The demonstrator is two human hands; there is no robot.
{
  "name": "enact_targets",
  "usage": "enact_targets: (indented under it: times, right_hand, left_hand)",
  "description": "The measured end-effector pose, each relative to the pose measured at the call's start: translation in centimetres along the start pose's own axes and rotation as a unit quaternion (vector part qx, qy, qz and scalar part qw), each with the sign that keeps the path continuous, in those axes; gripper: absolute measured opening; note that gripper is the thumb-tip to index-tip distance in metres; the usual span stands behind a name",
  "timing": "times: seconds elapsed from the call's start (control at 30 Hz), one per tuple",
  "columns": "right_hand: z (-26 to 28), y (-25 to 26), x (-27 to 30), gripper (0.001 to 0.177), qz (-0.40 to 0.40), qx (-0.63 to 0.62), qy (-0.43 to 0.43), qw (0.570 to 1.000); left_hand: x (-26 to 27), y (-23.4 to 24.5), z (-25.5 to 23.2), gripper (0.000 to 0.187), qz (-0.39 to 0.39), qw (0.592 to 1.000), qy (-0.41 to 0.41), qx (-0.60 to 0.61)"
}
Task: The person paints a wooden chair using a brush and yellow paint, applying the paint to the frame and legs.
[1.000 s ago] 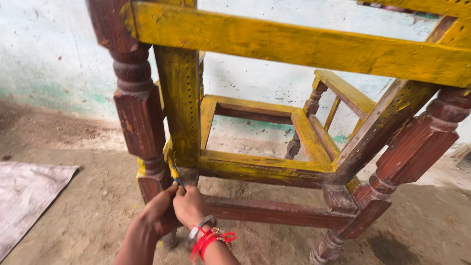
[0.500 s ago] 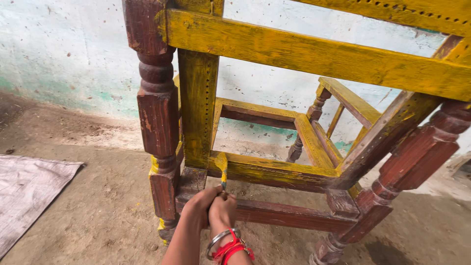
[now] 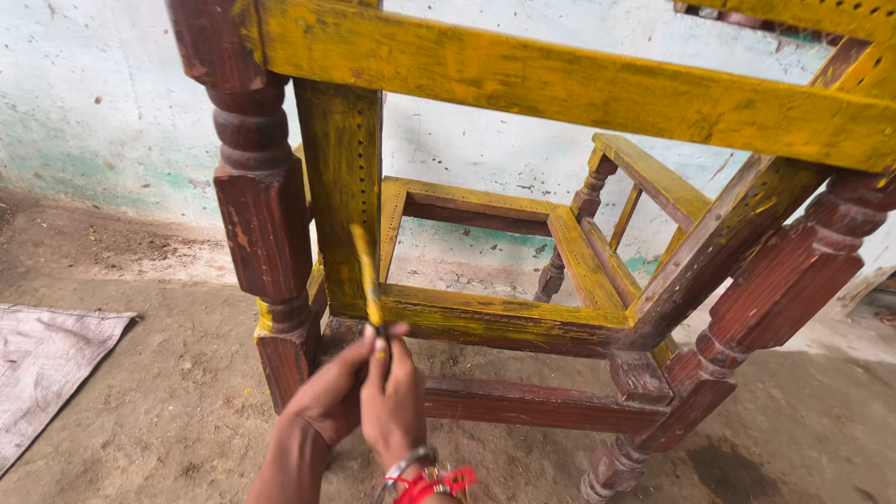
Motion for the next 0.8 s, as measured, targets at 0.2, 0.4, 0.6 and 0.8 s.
enact_targets:
  times: [0.2,0.4,0.6,0.8]
  right_hand:
    - [-0.6,-1.3,-0.8,0.041,-0.028,0.092,-0.077,0.992]
    - [-10.4,-4.4,-1.6,0.042,0.033,0.12,-0.175,0.977]
    - [-8.6,0.1,0.2,0.042,0.047,0.153,-0.141,0.977]
    - [-1.2,2.0,-2.3,0.046,0.073,0.194,0.068,0.976]
  left_hand:
    - [-4.5,2.3,0.8,0.038,0.071,0.994,0.026,0.079]
    - [-8.6,7.8,8.3,0.035,-0.063,0.972,0.161,0.157]
    - [-8.5,4.3,9.2,0.036,0.02,0.983,0.079,0.163]
    - [-7.1,1.2,4.7,0.036,0.071,0.97,-0.088,0.214]
Point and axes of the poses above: each hand's wrist, its own x-axis away from the middle knuckle, its own y-axis out of the back of the hand, z = x × y, the point moved 7 cm from there along -x, towards the middle knuckle, and after that the axes turned 4 degrees about y, right-handed, at the moved point
